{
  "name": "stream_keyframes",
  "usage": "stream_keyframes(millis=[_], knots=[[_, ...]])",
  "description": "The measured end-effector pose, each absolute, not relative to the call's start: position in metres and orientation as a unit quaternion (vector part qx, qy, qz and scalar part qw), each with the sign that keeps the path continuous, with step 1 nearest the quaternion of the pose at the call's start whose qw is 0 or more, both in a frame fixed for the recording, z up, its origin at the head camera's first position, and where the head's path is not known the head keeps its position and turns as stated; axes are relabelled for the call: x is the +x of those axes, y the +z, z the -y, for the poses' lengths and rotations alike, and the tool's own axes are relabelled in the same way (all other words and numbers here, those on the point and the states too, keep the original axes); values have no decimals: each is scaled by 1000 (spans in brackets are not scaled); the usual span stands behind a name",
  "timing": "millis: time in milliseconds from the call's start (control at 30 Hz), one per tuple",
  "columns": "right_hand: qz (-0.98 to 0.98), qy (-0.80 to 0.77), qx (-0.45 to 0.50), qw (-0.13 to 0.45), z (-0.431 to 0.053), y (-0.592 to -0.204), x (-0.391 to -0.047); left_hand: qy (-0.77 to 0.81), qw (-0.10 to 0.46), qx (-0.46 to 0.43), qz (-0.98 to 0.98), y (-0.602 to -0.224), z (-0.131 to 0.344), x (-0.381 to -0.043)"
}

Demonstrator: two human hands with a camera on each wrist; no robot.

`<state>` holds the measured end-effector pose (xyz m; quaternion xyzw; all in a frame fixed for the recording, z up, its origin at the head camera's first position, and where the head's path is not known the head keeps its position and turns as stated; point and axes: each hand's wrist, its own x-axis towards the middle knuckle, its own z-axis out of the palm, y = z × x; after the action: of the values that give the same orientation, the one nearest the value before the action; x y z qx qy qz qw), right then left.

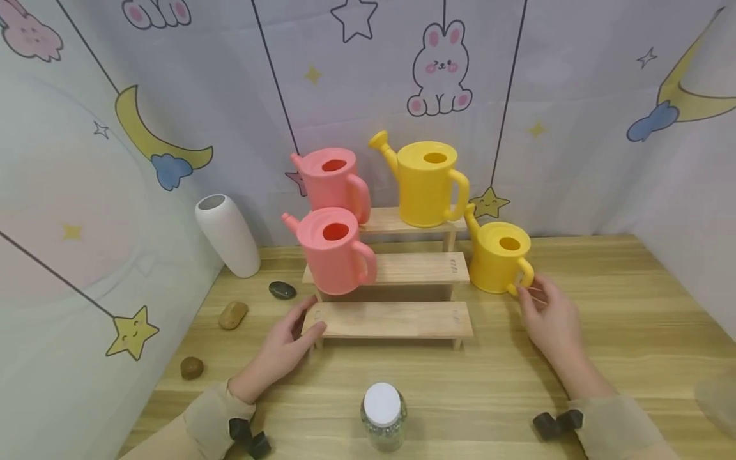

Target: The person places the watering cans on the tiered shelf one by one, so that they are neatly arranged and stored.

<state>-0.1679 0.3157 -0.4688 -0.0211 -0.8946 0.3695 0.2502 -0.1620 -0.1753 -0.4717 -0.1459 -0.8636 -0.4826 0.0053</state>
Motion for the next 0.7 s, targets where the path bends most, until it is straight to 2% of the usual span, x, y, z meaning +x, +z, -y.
stream_keyframes(millis=[333,567,700], knots=[[891,373,-47,254,-313,-466,-170,-486,-2,-140,862,-471,176,-162],[868,406,-118,262,-312,-455,-167,-482,2,-142,865,-472,176,-162],[834,449,-140,290,-311,-441,-164,-483,0,-144,864,-472,176,-163]])
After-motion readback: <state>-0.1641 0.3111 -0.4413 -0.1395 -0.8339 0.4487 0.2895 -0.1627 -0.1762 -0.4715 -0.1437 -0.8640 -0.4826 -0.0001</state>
